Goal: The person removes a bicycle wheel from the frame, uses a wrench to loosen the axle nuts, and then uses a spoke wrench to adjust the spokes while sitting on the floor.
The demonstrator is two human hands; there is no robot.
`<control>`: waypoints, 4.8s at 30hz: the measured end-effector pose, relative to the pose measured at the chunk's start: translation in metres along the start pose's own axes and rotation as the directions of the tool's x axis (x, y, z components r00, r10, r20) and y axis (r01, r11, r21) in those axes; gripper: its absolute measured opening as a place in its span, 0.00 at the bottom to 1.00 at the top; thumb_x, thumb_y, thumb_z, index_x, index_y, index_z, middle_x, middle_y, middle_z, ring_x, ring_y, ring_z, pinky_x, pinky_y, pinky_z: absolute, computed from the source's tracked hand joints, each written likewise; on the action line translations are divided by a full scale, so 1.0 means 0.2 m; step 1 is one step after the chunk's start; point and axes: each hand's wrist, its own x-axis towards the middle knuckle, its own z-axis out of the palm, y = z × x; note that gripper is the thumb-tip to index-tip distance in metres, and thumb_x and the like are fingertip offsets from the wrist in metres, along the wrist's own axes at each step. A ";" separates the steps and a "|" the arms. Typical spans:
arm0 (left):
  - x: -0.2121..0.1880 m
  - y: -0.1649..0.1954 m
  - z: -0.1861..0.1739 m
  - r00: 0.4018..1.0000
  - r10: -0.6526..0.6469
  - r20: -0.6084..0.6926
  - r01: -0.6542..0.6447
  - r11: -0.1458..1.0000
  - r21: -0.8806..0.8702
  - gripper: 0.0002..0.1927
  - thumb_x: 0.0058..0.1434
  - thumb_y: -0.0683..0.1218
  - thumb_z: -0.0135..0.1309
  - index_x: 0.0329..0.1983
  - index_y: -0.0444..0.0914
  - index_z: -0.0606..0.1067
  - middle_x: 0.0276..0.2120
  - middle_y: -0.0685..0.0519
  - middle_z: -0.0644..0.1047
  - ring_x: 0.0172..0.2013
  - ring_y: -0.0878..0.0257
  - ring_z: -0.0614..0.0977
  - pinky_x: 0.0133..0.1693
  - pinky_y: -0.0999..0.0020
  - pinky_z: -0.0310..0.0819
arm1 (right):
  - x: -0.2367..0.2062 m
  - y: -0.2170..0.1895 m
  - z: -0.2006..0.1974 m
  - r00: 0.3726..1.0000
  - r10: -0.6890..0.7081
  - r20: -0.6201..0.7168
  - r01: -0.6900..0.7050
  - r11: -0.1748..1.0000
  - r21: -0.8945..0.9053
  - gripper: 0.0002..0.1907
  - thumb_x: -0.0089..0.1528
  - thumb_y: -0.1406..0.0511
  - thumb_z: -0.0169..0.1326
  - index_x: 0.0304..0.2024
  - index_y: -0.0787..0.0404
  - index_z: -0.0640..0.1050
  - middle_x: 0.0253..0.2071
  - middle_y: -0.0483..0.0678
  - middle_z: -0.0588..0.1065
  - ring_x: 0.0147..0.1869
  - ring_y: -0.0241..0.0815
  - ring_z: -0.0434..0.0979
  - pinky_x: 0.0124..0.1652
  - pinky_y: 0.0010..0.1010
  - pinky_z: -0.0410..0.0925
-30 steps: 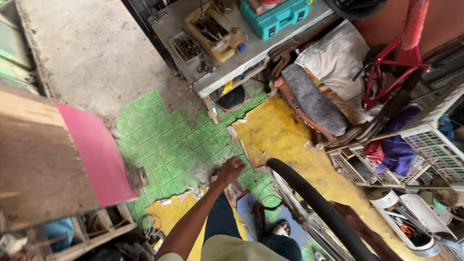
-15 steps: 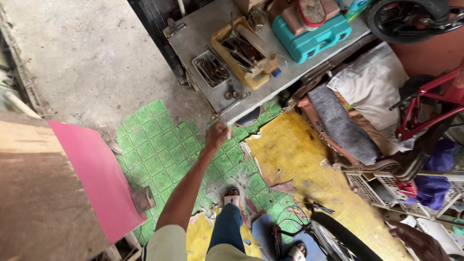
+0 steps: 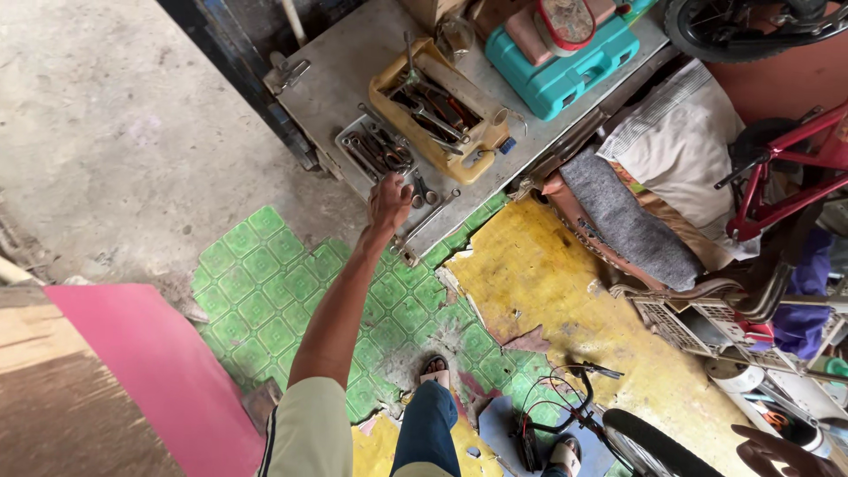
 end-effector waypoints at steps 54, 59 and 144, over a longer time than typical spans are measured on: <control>0.35 0.34 -0.26 0.979 0.102 0.179 -0.151 0.946 0.288 0.20 0.60 0.49 0.57 0.55 0.40 0.77 0.51 0.43 0.78 0.51 0.44 0.79 0.52 0.50 0.74 | 0.57 -2.02 -0.83 0.481 -0.799 -0.361 0.791 0.573 -0.216 0.22 0.63 0.51 0.55 0.53 0.55 0.81 0.48 0.51 0.82 0.43 0.52 0.84 0.42 0.43 0.76; 0.52 0.34 -0.15 0.972 -0.031 0.235 -0.032 0.965 0.259 0.21 0.61 0.48 0.55 0.57 0.39 0.76 0.50 0.41 0.80 0.51 0.46 0.81 0.52 0.52 0.76 | 0.90 -2.34 -0.85 0.453 -0.829 -0.330 0.860 0.504 -0.086 0.21 0.66 0.52 0.53 0.54 0.56 0.81 0.47 0.52 0.82 0.41 0.49 0.85 0.43 0.42 0.76; 1.37 0.24 0.25 0.718 0.226 0.658 -0.600 0.681 0.420 0.45 0.46 0.43 0.67 0.70 0.50 0.65 0.72 0.47 0.57 0.68 0.49 0.64 0.69 0.47 0.55 | 1.70 -3.37 -1.02 0.321 -0.693 -0.646 0.843 0.520 -0.139 0.17 0.65 0.61 0.62 0.49 0.68 0.79 0.42 0.63 0.80 0.40 0.58 0.83 0.38 0.43 0.77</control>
